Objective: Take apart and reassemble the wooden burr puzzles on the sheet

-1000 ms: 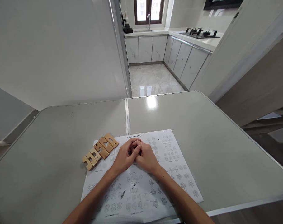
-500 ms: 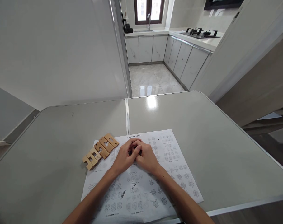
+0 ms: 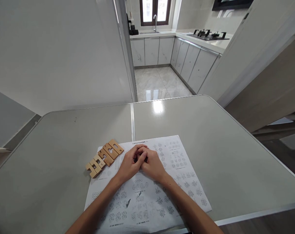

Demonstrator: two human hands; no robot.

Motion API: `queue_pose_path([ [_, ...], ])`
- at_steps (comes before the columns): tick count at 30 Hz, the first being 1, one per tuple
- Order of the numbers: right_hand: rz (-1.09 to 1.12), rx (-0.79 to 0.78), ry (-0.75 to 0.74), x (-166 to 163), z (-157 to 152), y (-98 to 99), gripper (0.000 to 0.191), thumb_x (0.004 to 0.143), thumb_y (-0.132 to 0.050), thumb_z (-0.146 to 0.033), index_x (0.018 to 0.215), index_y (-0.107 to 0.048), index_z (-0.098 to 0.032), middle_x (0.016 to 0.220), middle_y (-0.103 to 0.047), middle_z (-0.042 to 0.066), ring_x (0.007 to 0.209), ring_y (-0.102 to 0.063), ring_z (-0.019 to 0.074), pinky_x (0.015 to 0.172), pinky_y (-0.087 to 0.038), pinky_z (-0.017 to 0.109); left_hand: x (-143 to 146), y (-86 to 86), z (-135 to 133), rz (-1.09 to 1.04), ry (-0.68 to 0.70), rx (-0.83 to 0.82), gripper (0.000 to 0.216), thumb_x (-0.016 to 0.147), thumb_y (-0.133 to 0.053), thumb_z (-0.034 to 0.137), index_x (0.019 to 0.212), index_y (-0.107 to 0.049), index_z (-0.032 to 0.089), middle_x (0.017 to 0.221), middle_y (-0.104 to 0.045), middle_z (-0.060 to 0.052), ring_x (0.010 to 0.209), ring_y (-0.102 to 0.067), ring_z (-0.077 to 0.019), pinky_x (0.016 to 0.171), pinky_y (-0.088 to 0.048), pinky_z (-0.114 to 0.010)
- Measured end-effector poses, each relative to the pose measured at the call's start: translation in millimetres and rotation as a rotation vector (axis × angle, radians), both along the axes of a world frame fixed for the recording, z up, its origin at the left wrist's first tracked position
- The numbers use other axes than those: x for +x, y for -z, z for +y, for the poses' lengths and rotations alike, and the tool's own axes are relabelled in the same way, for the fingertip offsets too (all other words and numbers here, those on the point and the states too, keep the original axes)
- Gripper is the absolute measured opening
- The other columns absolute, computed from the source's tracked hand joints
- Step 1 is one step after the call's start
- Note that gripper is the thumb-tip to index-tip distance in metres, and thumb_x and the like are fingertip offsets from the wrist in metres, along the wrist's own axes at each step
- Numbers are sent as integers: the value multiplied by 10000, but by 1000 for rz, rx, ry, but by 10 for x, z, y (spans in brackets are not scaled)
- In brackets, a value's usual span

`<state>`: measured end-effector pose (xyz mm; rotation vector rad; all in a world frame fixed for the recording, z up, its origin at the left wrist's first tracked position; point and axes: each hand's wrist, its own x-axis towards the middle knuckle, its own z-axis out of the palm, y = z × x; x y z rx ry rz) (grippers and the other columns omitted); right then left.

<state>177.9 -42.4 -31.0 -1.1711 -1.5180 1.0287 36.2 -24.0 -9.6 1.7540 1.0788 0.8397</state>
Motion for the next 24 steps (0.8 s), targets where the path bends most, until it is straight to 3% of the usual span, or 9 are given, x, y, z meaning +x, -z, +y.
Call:
queue_pose_path([
  [24,15,8,-1,0,1,-13,152,814,-571,-124,880,-679,-209,831,-746,12,750,-666,188,689,-507,293,11,23,-7,15,-7,34,285,1030,-589,363,1269,-666,228,1245,-749,-74,1117,-714,-239,1002,-565,-388],
])
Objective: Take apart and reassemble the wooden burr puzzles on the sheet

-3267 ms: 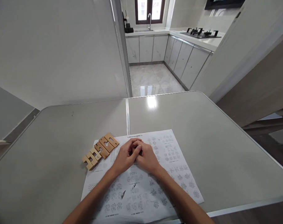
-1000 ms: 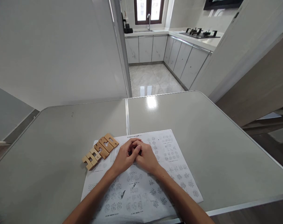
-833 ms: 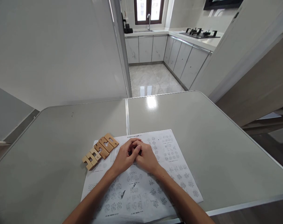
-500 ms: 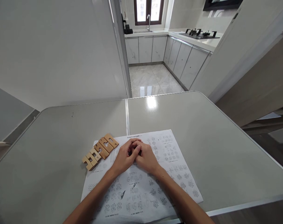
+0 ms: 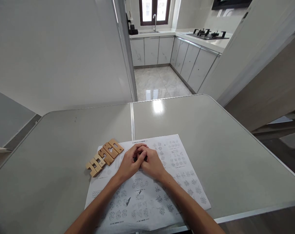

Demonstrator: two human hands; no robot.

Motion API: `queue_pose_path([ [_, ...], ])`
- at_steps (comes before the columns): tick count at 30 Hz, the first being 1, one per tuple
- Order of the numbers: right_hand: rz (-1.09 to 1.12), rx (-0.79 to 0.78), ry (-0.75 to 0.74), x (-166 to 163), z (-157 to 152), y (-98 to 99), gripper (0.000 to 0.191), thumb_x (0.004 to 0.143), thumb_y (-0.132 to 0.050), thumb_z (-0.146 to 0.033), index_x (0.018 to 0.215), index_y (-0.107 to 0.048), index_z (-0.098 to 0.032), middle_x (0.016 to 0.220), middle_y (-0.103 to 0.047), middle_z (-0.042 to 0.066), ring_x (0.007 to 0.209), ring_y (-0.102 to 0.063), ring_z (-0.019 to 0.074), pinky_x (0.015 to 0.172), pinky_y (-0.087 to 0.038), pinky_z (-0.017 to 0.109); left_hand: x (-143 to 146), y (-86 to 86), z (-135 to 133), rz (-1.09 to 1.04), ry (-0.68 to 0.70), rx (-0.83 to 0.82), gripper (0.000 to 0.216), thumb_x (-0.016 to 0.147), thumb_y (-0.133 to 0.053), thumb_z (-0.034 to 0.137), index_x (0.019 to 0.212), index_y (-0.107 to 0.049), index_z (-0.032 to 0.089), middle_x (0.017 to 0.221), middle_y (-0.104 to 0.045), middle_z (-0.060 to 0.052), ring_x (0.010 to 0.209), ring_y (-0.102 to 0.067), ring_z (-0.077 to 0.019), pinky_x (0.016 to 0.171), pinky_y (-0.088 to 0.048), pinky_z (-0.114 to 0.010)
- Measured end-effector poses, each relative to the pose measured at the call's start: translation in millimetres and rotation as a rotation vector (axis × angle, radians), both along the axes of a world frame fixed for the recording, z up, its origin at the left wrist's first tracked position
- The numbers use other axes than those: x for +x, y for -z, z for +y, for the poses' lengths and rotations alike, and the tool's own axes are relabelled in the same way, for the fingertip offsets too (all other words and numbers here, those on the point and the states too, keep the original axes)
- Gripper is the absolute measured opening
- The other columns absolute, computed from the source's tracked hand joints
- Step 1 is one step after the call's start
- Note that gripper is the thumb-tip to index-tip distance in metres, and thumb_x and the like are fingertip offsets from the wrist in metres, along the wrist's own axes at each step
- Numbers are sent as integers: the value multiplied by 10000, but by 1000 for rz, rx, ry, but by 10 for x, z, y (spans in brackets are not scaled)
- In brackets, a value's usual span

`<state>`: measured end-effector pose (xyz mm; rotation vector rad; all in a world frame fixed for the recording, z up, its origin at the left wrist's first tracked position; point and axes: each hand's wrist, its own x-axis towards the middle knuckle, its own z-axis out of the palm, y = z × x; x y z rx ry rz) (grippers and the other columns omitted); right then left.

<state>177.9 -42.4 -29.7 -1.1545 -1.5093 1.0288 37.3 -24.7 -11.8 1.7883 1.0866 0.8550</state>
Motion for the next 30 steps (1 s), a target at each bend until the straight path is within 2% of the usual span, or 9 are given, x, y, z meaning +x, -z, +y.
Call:
queue_pose_path([
  [4,-6,-1,-18,9,-4,-5,187,814,-558,-121,915,-689,-207,846,-752,15,760,-675,190,699,-511,297,-27,-36,-55,40,-27,105,267,1032,-588,318,1287,-628,249,1249,-722,-71,1132,-698,-233,1003,-572,-390],
  [8,-2,4,-43,13,-8,-14,214,825,-549,-113,947,-693,-213,885,-765,11,744,-670,171,692,-508,286,-164,-134,-175,122,-75,296,302,1037,-592,269,1339,-575,260,1360,-650,-97,1301,-617,-254,1117,-517,-440],
  [12,-10,-16,-42,7,-6,-16,173,915,-553,-164,969,-707,-221,861,-776,6,664,-642,149,633,-488,273,-465,-190,-295,278,-196,478,332,1028,-627,261,1352,-559,261,1360,-644,-110,1305,-606,-278,1125,-495,-487],
  [17,1,-26,-48,5,-5,-21,174,912,-551,-150,946,-708,-219,876,-789,14,692,-662,154,614,-478,266,-981,-137,-357,510,-434,613,359,1001,-659,344,1328,-566,227,1346,-644,-142,1256,-607,-330,1105,-470,-549],
  [20,0,-28,-54,4,-4,-27,181,909,-539,-152,936,-705,-218,862,-783,10,685,-658,151,608,-474,263,-1259,-79,-369,646,-530,532,487,971,-656,486,1352,-551,202,1392,-614,-174,1270,-589,-380,1126,-427,-611],
  [23,-14,-36,-53,2,1,-23,182,912,-532,-165,935,-705,-219,873,-788,12,684,-663,150,610,-474,265,-1448,-33,-381,682,-538,409,621,928,-650,606,1377,-546,190,1363,-639,-173,1256,-595,-392,1125,-436,-624],
  [26,-16,-33,-52,1,5,-14,189,907,-531,-158,934,-708,-220,875,-789,12,679,-656,146,617,-475,265,-1538,-8,-394,661,-534,296,670,902,-653,647,1375,-562,181,1306,-676,-164,1229,-625,-387,1090,-481,-609],
  [30,11,-34,-55,4,5,-17,180,904,-540,-154,935,-705,-220,880,-792,13,674,-656,148,608,-468,266,-1572,-14,-429,622,-569,184,723,876,-673,674,1399,-569,187,1341,-665,-156,1198,-654,-368,1049,-532,-569],
])
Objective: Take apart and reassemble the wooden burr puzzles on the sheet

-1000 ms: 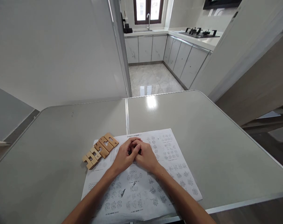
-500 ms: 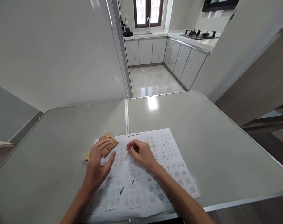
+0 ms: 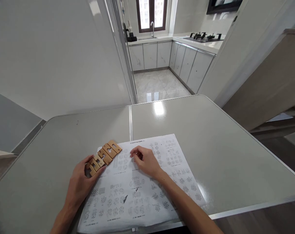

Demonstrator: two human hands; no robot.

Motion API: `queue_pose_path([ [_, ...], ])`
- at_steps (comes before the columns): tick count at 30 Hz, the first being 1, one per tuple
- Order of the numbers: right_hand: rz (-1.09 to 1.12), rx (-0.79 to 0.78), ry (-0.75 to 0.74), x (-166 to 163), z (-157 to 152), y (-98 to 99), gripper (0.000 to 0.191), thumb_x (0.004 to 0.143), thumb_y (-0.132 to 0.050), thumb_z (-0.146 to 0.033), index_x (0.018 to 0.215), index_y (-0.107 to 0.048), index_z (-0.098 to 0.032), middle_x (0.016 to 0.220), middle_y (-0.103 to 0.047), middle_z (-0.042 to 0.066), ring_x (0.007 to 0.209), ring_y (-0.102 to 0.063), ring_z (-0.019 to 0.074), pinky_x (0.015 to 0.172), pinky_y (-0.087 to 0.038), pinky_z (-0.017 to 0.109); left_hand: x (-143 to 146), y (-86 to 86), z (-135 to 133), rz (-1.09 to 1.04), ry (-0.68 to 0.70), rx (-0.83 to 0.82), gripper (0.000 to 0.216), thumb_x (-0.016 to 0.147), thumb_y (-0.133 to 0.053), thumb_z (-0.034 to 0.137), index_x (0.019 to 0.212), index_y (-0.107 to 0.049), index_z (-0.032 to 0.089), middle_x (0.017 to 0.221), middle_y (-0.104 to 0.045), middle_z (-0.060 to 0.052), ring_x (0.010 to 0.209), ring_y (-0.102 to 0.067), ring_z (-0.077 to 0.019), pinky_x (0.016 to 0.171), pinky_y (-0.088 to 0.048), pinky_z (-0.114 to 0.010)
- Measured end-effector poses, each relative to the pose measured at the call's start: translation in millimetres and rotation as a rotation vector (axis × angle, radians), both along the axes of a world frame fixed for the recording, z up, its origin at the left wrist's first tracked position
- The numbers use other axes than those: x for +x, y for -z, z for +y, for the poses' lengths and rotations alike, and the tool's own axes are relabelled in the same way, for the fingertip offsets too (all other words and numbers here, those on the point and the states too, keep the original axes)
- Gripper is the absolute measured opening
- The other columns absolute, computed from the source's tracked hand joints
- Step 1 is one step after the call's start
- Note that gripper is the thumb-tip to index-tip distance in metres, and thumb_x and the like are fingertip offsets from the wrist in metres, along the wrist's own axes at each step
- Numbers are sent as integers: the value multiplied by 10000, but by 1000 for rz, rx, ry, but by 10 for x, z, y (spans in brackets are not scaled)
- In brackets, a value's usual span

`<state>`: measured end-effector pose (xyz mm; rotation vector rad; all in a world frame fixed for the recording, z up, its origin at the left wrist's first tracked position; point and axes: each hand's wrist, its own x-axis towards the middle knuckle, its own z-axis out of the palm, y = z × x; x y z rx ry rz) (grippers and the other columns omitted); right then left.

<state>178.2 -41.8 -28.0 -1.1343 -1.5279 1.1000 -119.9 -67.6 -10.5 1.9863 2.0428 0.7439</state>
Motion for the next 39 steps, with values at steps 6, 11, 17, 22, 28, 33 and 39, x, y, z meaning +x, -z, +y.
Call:
queue_pose_path([
  [6,112,-63,26,-8,21,-14,136,923,-560,-220,919,-696,-217,876,-786,20,661,-676,154,628,-500,281,71,-61,-88,-21,-93,108,751,868,-668,716,1400,-579,193,1366,-663,-154,1241,-639,-384,1050,-535,-563],
  [11,215,-98,135,26,62,-13,128,934,-589,-303,933,-684,-217,899,-773,38,646,-675,159,627,-531,291,449,-92,-52,-67,127,206,653,879,-758,612,1388,-573,248,1329,-676,-122,1178,-676,-341,1026,-555,-504],
  [17,135,-61,335,137,128,15,157,944,-572,-343,928,-669,-221,914,-777,63,709,-694,193,667,-558,321,1049,-14,205,-156,492,133,644,863,-846,399,1413,-531,284,1324,-686,-105,1228,-664,-330,1054,-533,-498],
  [22,66,-30,380,174,160,47,157,942,-548,-322,913,-666,-222,904,-772,52,714,-668,193,626,-529,305,1287,101,422,-190,601,64,659,837,-870,354,1405,-541,289,1303,-688,-92,1210,-668,-320,1025,-547,-483],
  [28,-59,19,355,145,148,26,103,921,-571,-261,899,-666,-227,891,-741,37,749,-651,202,694,-511,324,1276,107,517,-174,656,50,759,815,-892,356,1456,-490,299,1389,-649,-111,1287,-629,-340,1077,-525,-522],
  [33,-261,88,354,148,128,45,121,944,-597,-259,1020,-687,-230,961,-709,44,819,-648,214,751,-507,349,1148,71,488,-103,671,85,801,811,-885,408,1490,-478,289,1416,-618,-140,1316,-610,-367,1101,-513,-550],
  [39,-399,96,271,182,127,52,189,996,-612,-327,1133,-719,-252,985,-696,51,839,-672,222,742,-523,351,1017,79,472,-77,666,110,690,847,-849,464,1433,-538,275,1289,-694,-128,1195,-664,-366,1027,-541,-535],
])
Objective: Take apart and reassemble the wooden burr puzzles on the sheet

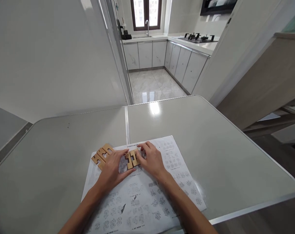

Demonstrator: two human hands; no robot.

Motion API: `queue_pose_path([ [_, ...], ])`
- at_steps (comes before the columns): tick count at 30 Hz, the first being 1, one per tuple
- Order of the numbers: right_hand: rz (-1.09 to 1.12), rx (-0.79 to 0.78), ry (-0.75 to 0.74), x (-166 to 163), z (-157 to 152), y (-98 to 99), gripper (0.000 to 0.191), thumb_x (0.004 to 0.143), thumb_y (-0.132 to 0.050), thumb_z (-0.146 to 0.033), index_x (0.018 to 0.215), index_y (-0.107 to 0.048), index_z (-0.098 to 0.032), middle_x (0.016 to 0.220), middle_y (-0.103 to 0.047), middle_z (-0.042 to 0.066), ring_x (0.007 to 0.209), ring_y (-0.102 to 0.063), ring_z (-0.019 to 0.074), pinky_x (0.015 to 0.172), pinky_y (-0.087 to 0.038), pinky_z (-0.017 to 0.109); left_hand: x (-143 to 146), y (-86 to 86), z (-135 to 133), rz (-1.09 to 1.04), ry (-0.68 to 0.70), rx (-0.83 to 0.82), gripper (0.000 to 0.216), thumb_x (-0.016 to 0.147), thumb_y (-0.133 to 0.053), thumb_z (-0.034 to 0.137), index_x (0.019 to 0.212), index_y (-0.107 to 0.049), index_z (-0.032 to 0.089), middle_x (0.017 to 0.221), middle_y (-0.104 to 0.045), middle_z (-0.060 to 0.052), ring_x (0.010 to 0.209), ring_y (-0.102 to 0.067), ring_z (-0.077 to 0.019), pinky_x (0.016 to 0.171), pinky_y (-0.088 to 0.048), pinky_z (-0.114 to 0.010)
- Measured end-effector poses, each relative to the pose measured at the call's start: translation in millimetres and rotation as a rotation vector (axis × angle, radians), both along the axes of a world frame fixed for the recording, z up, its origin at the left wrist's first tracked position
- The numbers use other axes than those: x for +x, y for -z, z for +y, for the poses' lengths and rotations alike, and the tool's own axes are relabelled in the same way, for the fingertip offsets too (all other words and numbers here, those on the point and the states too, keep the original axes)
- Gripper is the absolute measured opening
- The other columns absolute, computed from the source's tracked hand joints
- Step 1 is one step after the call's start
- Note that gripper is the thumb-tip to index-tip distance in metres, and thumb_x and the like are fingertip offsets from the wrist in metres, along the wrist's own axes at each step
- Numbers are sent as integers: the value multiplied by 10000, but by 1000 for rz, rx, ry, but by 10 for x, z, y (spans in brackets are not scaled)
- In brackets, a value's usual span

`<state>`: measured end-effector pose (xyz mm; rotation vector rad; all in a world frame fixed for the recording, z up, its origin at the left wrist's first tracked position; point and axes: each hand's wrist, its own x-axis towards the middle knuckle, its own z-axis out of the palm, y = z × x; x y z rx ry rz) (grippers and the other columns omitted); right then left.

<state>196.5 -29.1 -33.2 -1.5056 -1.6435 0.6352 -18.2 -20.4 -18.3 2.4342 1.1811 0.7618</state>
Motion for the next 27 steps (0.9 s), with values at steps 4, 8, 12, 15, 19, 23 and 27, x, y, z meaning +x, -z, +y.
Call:
queue_pose_path([
  [4,-35,-26,-66,52,10,-38,199,994,-625,-330,1146,-736,-264,986,-684,44,853,-679,216,744,-524,345,-24,-50,-15,-109,-44,-35,605,883,-810,462,1399,-557,274,1281,-681,-118,1206,-645,-341,1049,-518,-513],
  [8,-55,-33,-136,90,13,-68,207,983,-634,-306,1159,-738,-274,987,-684,38,872,-680,212,763,-525,337,8,-135,-37,-394,-131,-299,411,948,-635,598,1157,-685,248,1153,-642,-100,901,-642,-240,812,-567,-397],
  [12,-86,-3,-142,72,10,-96,157,993,-611,-291,1052,-755,-267,877,-697,30,818,-661,213,736,-499,336,77,-158,-51,-966,-120,-831,635,992,-342,731,654,-427,200,807,-478,-6,467,-256,-69,412,-230,-241],
  [15,-69,-16,-115,43,1,-117,139,982,-610,-284,959,-744,-253,789,-699,12,736,-642,198,680,-469,325,107,-133,-58,-1151,-31,-1091,689,950,-379,824,648,-355,205,696,-386,38,438,-157,-43,403,-125,-214],
  [19,-22,-21,-56,24,-4,-92,101,934,-632,-270,901,-722,-239,710,-677,-13,639,-609,172,628,-450,308,107,-106,-51,-1207,-53,-1199,684,905,-498,857,827,-573,182,687,-426,44,463,-214,-48,434,-184,-194],
  [23,121,-11,8,40,19,-27,123,911,-665,-318,928,-724,-212,676,-643,-20,602,-578,159,614,-466,298,105,-116,-31,-1277,-112,-1221,652,900,-640,749,1103,-695,132,890,-596,-48,606,-429,-94,590,-396,-251],
  [27,374,-103,90,76,54,-8,269,930,-695,-461,941,-745,-197,736,-697,14,653,-620,175,641,-505,305,105,-118,-25,-1308,-71,-1233,530,879,-735,532,1224,-699,132,995,-624,-76,702,-483,-129,650,-402,-272],
])
